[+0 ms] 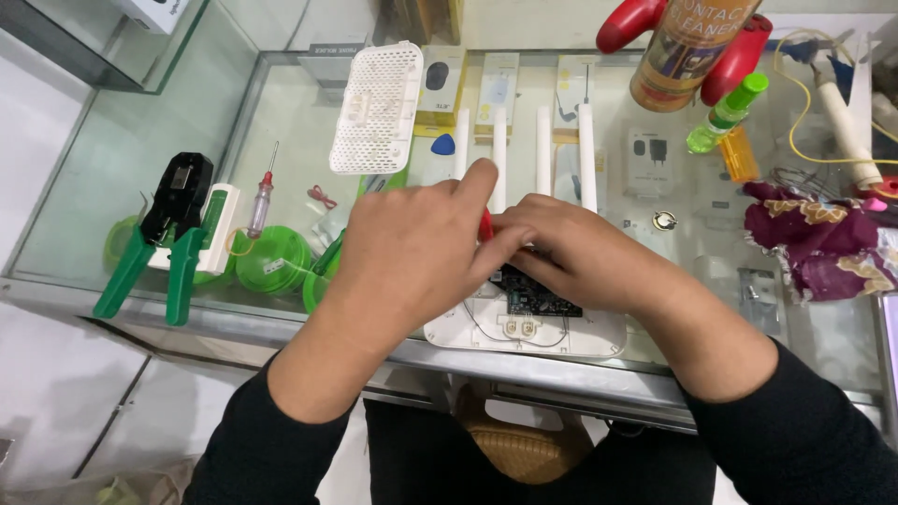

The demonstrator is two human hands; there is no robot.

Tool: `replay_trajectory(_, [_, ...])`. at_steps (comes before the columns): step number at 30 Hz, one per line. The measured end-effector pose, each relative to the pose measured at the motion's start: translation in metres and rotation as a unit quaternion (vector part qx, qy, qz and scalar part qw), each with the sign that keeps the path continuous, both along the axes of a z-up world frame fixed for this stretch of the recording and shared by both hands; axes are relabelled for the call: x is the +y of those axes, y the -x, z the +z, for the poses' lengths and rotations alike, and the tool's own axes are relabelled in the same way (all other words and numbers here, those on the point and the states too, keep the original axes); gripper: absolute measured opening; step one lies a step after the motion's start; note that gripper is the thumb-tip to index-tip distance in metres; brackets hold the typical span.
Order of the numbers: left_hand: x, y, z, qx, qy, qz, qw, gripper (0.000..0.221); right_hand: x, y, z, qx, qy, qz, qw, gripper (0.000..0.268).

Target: Disassembling a wireless router and manipulating its internal components with a screwdriver.

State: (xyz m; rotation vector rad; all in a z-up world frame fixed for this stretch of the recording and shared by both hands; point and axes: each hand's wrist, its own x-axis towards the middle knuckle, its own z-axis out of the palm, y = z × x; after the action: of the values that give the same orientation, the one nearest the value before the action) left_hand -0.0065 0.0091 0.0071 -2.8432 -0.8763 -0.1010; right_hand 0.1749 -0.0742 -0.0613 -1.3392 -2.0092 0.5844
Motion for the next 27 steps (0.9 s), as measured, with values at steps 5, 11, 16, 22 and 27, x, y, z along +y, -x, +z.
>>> replay_trajectory(5, [0.001,0.004,-0.004,-0.045,0.091,-0.045,0.994,0.024,0.0,0.001,0.005,0.011,0.0,0.018,1.0,0.015])
replay_trajectory(11, [0.025,0.018,-0.024,-0.176,0.136,-0.006,0.975,0.037,-0.001,-0.004,0.007,-0.01,-0.025,-0.035,0.999,0.051])
replay_trajectory(16, [0.048,0.039,-0.046,-0.367,0.365,0.106,0.849,0.026,-0.003,-0.006,0.012,-0.053,0.007,-0.076,0.996,0.034])
replay_trajectory(22, [0.068,0.043,-0.081,-0.524,0.483,0.152,0.685,0.019,-0.004,0.01,-0.003,-0.2,-0.131,-0.073,0.968,0.01])
replay_trajectory(27, [0.061,0.044,-0.074,-0.49,0.466,0.147,0.722,0.016,-0.004,0.019,-0.015,-0.294,-0.146,-0.119,0.937,0.018])
